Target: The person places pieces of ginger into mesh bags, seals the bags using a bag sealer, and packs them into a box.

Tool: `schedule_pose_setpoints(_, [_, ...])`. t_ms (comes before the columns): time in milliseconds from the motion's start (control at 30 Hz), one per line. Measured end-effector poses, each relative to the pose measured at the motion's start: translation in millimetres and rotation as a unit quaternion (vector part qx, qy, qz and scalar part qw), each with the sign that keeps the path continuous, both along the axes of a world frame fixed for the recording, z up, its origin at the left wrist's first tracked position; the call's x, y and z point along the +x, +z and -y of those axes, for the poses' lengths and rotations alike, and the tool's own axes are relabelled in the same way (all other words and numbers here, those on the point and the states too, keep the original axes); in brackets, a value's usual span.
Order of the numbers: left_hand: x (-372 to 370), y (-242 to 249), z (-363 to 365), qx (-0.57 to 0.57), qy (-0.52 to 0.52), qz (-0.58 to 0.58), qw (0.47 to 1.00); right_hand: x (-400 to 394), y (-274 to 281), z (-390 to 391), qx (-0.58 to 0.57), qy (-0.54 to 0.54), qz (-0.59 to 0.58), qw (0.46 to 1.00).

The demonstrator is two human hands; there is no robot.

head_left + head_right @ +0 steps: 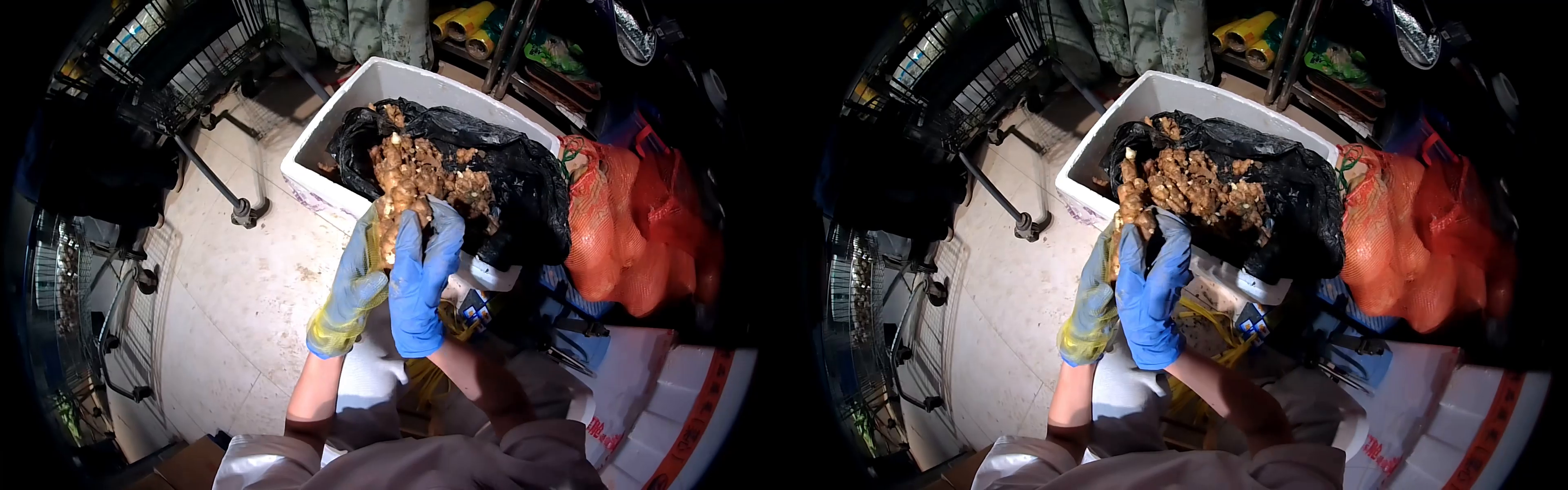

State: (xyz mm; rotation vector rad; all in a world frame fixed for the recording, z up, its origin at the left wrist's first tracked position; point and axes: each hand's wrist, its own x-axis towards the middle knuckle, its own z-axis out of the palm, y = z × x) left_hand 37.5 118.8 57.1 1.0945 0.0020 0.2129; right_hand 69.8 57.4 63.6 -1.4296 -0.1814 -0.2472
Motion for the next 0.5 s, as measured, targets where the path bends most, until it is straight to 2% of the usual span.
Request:
schedule_pose_setpoints(200, [-3,-10,-6,-0.036,0.08,-0.04,0.995,11,8,3,-0.073,0.102,0.055,0.991])
schedule_pose_setpoints(267, [-4,-11,-8,-0.099,0.071,-0.041,0.992,16,15,12,-0.039,0.184,-0.021,0.982])
schedule_pose_setpoints(300, [-5,-10,-8,-0.098,0.07,-0.042,0.992,23,11,17,-0.071,0.195,0.013,0.978])
schedule_pose_setpoints(367, [-5,-2,-7,-0.158,0.051,-0.047,0.985,36,7,25,0.034,0.189,0.065,0.979])
schedule_pose_setpoints(400, [-6,-1,-7,-0.188,0.041,-0.05,0.98,43,16,31,0.118,0.174,0.034,0.977])
schedule_pose_setpoints(433, [-8,-3,-10,-0.175,0.053,-0.08,0.98,54,19,46,0.035,0.08,0.091,0.992])
schedule_pose_setpoints(467, [-11,-1,-9,-0.192,0.066,-0.093,0.975,86,2,66,0.008,0.103,0.037,0.994])
schedule_pose_setpoints(500, [-14,-4,-10,-0.19,0.067,-0.081,0.976,91,20,79,-0.03,0.062,0.084,0.994])
